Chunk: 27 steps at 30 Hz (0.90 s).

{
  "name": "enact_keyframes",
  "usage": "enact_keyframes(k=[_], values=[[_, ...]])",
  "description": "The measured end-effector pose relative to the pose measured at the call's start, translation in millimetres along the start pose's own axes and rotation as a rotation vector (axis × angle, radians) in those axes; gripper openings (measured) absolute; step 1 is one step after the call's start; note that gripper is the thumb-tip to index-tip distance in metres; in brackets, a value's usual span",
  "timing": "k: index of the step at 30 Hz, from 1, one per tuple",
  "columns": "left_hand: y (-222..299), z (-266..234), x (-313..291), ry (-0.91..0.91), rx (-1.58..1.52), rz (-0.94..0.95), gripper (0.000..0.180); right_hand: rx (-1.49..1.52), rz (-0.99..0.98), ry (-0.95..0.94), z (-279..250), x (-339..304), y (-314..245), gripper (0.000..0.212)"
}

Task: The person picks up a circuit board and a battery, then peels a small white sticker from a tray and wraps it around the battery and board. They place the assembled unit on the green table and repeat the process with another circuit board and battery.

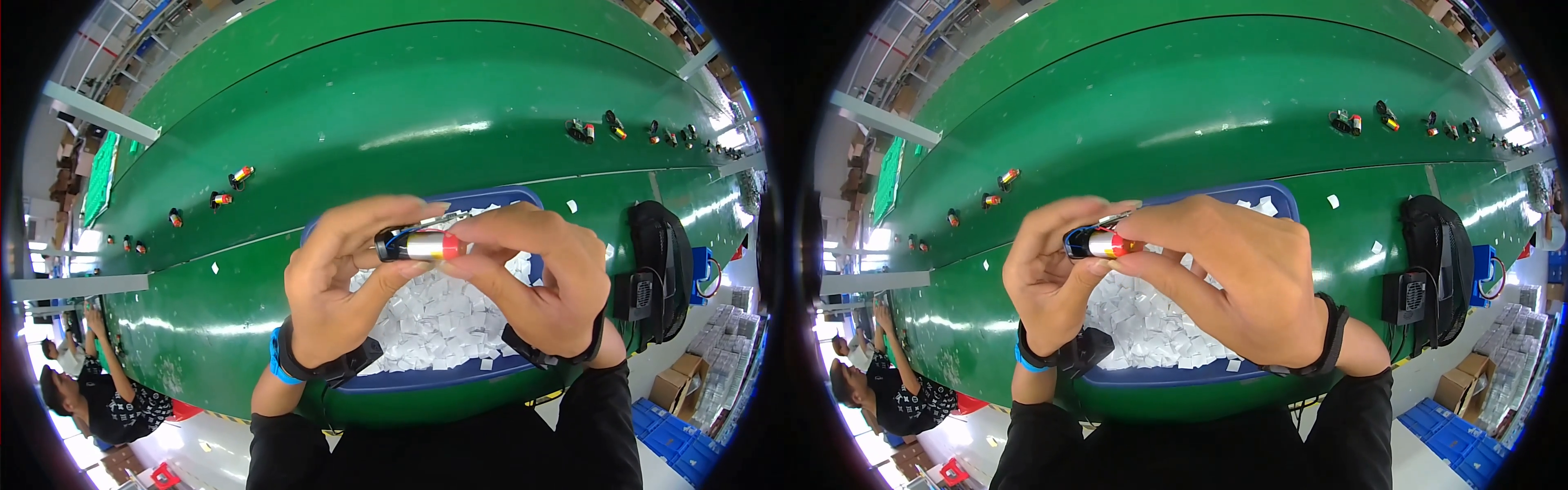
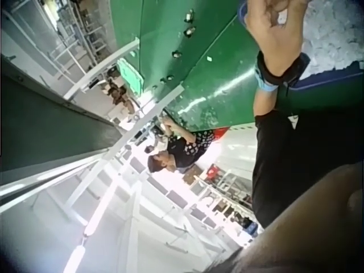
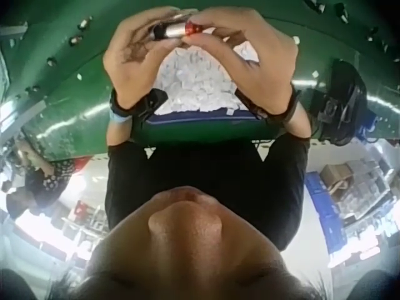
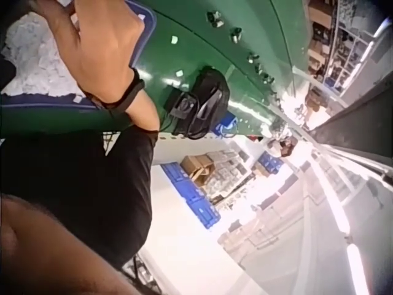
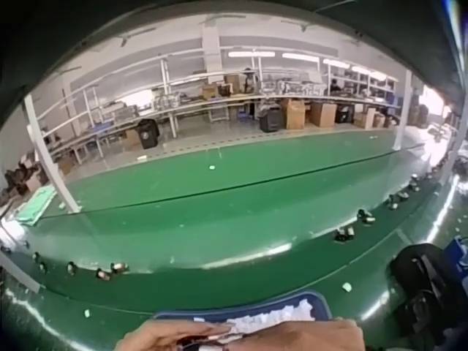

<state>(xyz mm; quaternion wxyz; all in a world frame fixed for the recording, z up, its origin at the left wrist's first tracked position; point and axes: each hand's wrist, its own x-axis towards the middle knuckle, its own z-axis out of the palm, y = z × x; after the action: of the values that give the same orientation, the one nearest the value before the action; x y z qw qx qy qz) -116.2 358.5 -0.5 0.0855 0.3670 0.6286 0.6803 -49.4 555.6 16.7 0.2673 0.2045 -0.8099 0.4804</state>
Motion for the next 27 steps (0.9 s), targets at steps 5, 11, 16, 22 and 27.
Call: enact_keyframes(k=[5, 11, 16, 22, 27], values=[[2.8, 2.6, -0.7, 0.006, 0.098, 0.019, 0.038, 0.066, 0.025, 0.040, 1.6, -1.1, 0.0, 0.031], [1.6, 3.1, -0.4, 0.052, 0.133, -0.002, 0.039, 0.229, 0.160, 0.043, 1.3, -4.1, 2.1, 0.028], [3.4, 3.5, 2.1, 0.035, 0.254, 0.051, 0.041, 0.324, 0.196, 0.051, -0.1, -5.5, 3.7, 0.029], [4.3, 7.0, 5.9, 0.057, 0.354, 0.131, 0.042, 0.368, 0.222, 0.082, -2.3, -9.1, 3.7, 0.029], [5.9, 9.7, 6.1, 0.042, 0.425, 0.145, 0.042, 0.401, 0.184, 0.059, -4.5, -8.2, 7.3, 0.027]])
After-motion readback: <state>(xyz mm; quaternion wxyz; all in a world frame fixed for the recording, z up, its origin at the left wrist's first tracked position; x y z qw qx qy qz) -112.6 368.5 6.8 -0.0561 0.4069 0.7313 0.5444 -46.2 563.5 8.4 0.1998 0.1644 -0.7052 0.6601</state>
